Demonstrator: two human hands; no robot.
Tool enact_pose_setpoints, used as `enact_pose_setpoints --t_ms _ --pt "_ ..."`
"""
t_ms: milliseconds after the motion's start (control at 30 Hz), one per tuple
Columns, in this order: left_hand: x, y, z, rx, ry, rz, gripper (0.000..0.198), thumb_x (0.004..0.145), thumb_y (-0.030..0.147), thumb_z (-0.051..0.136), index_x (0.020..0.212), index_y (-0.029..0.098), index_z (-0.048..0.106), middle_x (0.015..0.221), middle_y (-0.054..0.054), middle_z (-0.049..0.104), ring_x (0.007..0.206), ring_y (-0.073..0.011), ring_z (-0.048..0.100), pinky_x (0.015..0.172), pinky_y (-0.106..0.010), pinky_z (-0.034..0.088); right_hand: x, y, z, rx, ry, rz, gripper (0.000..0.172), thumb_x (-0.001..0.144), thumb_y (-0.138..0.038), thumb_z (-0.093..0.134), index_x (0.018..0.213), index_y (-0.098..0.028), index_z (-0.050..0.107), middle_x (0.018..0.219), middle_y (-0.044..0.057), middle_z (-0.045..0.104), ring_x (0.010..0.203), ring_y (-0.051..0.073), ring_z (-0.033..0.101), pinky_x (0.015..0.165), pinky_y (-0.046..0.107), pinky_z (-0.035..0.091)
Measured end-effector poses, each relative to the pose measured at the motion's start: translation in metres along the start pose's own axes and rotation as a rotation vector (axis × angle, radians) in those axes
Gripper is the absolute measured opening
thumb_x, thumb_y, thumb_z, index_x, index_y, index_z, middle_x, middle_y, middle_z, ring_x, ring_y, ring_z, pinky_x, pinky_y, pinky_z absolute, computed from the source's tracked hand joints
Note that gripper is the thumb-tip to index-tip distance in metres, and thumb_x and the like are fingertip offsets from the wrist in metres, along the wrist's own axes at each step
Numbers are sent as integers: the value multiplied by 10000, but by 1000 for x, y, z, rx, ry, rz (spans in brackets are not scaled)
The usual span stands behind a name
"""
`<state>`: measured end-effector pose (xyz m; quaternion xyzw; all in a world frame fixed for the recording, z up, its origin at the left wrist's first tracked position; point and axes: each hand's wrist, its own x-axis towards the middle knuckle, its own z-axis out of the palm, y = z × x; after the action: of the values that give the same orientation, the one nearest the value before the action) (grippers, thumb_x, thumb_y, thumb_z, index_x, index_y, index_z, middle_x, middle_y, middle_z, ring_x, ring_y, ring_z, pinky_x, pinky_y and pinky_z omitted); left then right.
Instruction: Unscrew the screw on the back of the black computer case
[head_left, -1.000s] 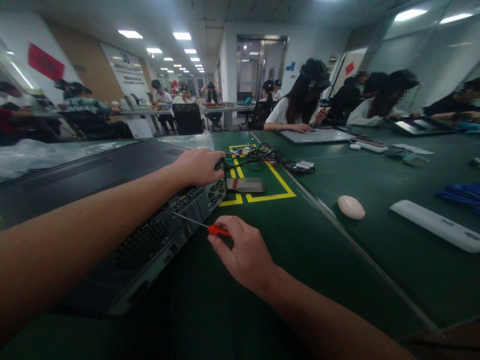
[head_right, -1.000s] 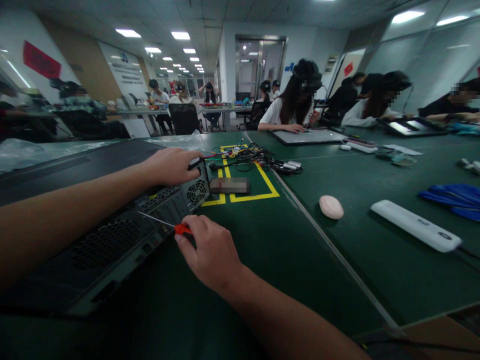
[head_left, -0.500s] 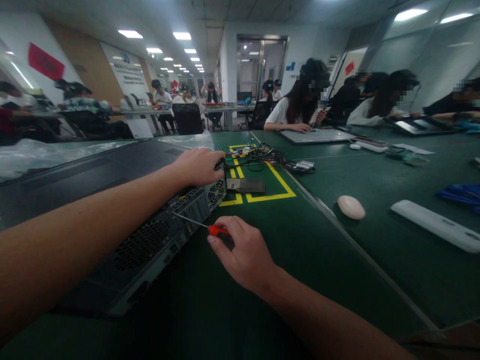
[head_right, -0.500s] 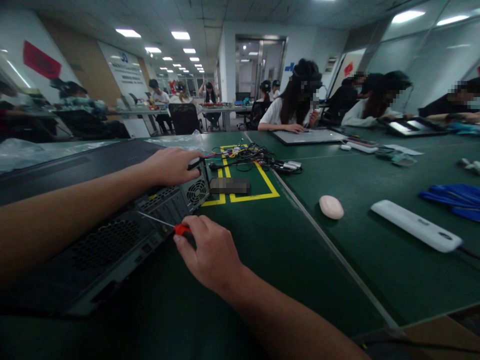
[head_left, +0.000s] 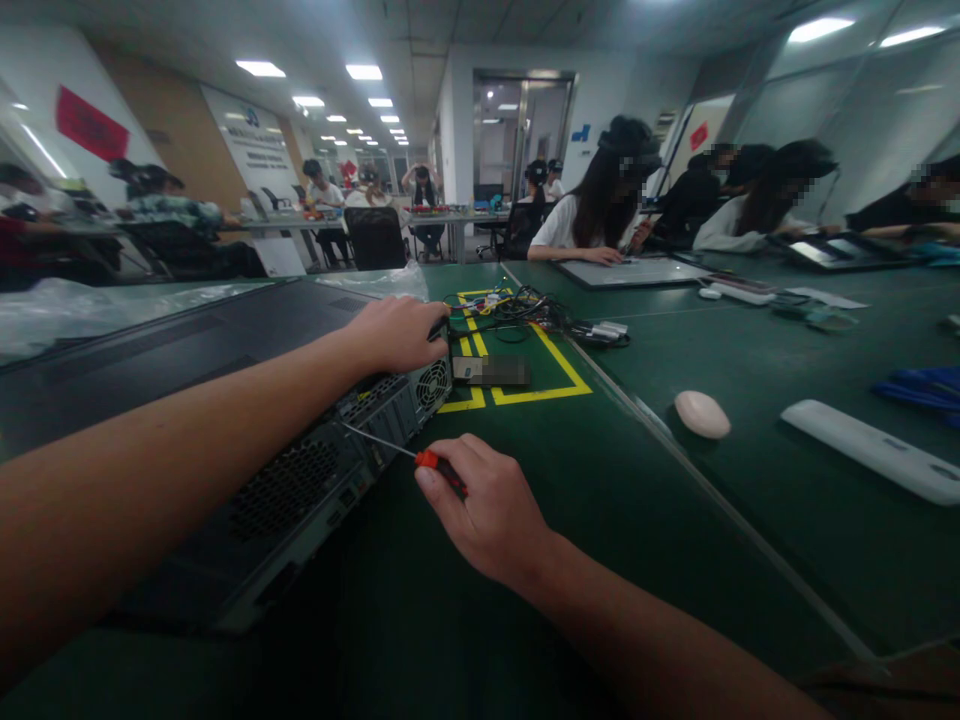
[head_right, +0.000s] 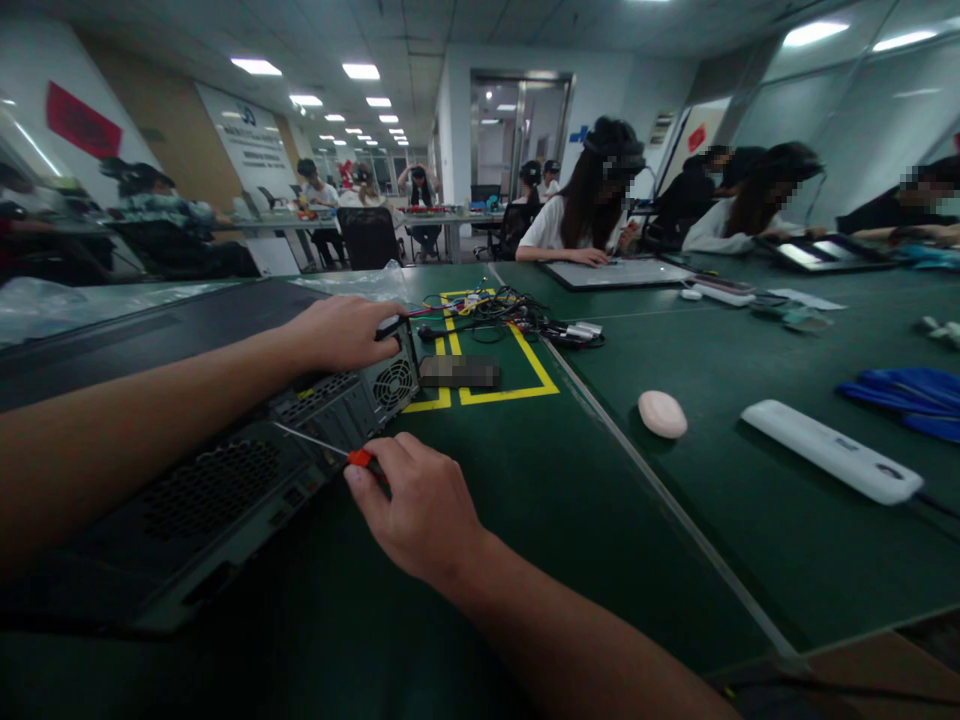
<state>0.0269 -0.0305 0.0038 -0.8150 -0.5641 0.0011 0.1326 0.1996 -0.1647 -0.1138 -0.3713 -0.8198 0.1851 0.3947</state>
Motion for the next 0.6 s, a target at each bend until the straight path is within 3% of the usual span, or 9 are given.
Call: enact_pose_setpoints --t_ms 233,400,500,600 --pt "-1 1 -2 1 -4 9 655 980 425 518 1587 194 600 1331 -219 774 1155 -421 749 939 -516 574 2 -2 -7 22 -22 33 217 1043 -371 635 1149 -203 720 1046 71 760 925 226 709 814 363 513" --pt "-2 2 -2 24 -18 10 672 992 437 512 1608 176 574 1360 -234 759 1173 -431 736 964 -533 561 16 3 -39 -119 -94 106 139 992 -356 663 1039 -227 679 885 20 728 753 194 635 675 334 404" --pt "-3 4 -2 75 -13 26 654 1024 412 490 1633 178 532 1352 -234 766 1162 -423 747 938 -517 563 22 8 -60 -232 -278 151 99 976 -319 670 1004 -225 652 807 0 685 696 175 575 627 319 326" --pt "-4 8 -1 139 -5 29 632 1048 374 479 1651 185 495 1291 -233 790 1091 -425 771 867 -509 572 25 8 -71 -340 -523 208 84 970 -267 681 1030 -212 658 917 30 725 791 200 632 653 315 345"
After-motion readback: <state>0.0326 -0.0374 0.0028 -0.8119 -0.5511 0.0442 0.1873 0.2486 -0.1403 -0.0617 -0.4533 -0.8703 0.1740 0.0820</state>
